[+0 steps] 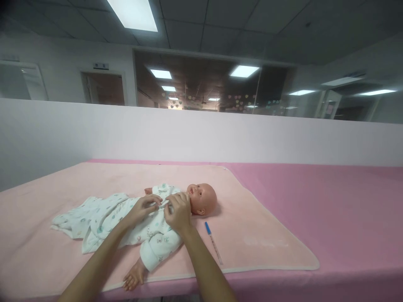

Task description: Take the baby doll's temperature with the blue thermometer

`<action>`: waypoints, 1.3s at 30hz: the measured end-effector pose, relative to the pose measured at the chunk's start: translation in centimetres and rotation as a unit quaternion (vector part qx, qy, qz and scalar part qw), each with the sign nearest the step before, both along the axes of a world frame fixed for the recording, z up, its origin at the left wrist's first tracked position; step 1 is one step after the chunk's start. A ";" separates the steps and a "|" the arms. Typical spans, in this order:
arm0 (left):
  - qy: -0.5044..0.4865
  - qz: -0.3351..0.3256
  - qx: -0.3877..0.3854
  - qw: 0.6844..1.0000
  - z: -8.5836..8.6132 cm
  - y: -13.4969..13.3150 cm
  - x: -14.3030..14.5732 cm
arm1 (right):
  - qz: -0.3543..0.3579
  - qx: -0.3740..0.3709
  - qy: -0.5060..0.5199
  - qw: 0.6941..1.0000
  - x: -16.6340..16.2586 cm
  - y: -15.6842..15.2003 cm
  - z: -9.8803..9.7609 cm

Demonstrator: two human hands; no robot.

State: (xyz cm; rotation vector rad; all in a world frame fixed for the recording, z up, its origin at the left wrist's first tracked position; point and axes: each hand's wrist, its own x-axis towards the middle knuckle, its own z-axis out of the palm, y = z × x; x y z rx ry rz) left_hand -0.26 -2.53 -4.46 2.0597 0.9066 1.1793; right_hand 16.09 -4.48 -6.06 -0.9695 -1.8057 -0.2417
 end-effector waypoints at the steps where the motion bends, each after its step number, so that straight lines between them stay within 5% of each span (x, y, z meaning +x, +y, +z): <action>1: 0.001 0.000 0.004 1.000 0.0 0.0 0.0 | 0.004 0.001 -0.009 1.000 -0.1 0.0 0.0; 16: -0.011 -0.022 -0.036 0.999 -0.5 -0.1 0.2 | -0.021 0.000 -0.032 0.999 -0.4 0.6 -0.8; 39: 0.005 0.049 -0.017 0.999 0.2 -0.8 0.5 | -0.029 0.008 0.000 1.000 -0.5 0.5 -0.7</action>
